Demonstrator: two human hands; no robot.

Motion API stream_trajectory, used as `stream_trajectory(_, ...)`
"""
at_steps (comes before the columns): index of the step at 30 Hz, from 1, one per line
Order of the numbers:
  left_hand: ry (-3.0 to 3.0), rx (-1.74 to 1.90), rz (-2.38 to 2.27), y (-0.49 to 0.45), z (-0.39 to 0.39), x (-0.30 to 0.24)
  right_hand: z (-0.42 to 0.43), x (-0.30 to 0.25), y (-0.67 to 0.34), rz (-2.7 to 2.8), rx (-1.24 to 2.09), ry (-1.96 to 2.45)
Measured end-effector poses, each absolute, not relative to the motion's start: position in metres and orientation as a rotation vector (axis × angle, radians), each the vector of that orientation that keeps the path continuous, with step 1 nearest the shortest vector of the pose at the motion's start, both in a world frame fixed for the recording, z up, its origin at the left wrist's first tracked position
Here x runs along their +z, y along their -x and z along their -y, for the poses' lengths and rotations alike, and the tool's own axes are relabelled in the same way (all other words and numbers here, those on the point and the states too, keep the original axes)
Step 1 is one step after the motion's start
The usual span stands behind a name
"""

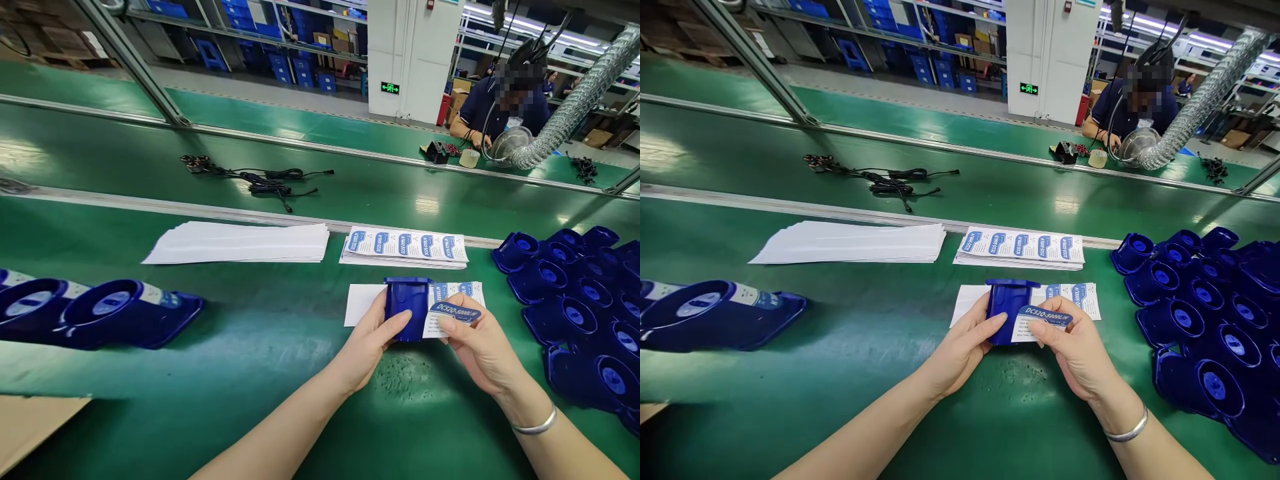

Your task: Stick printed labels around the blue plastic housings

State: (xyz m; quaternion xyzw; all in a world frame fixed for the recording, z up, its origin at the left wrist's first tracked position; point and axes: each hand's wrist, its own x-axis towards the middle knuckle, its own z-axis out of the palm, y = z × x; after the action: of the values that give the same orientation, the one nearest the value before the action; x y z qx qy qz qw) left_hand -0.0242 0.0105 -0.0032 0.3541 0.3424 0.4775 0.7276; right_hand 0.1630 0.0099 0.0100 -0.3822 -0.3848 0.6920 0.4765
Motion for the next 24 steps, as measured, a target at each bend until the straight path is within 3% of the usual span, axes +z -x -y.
stream_trajectory(24,-0.796,1.024,-0.797,0.0253,-0.0093,-0.0042,-0.0088,0.0041,-0.1558,0.836,1.78,1.053)
